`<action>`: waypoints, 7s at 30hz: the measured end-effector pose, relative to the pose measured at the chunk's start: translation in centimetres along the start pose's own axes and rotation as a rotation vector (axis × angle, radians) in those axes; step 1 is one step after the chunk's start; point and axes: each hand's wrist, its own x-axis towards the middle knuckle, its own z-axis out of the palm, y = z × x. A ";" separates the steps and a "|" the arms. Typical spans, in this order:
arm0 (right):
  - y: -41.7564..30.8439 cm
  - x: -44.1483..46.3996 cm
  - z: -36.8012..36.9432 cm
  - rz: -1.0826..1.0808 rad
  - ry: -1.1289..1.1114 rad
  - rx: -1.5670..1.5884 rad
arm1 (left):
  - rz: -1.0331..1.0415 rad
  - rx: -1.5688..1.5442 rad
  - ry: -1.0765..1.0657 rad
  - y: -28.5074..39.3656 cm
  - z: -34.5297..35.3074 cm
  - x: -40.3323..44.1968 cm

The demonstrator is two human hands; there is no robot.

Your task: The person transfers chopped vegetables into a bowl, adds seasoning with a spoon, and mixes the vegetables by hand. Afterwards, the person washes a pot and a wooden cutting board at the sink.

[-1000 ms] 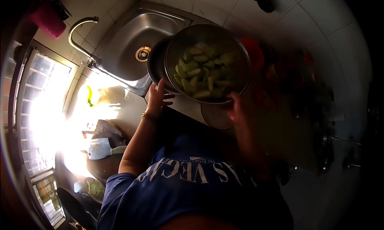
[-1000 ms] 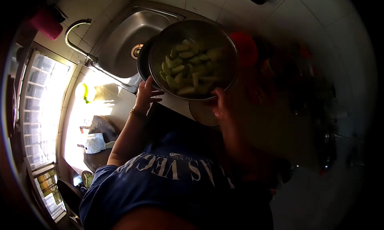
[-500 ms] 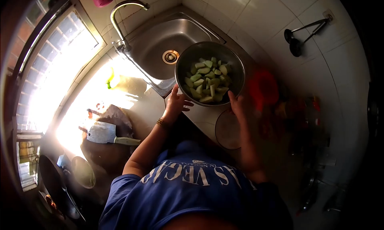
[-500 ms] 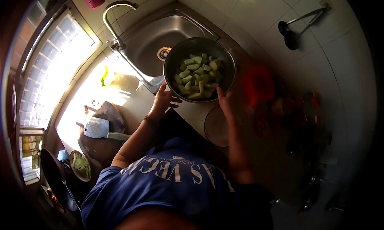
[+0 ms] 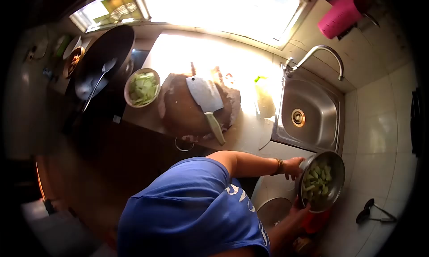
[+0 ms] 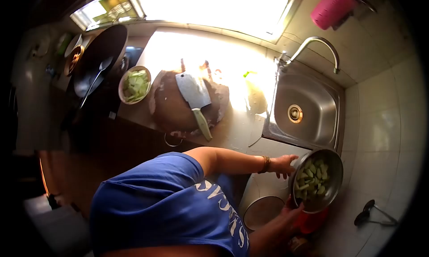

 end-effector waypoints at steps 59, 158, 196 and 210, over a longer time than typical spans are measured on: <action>40.0 -37.5 33.0 -0.017 -1.708 -1.268 | -0.096 0.441 1.727 -47.5 -22.8 -56.5; 30.3 -49.9 -41.6 0.173 0.139 -0.189 | -0.243 0.576 0.450 -41.4 15.6 -35.8; 2.5 -15.8 18.9 -0.074 -0.437 -0.119 | 0.383 0.268 0.266 7.6 -14.7 -18.1; -1.8 1.7 32.3 -0.038 -0.378 -0.104 | 0.499 1.275 1.051 12.8 -31.2 10.7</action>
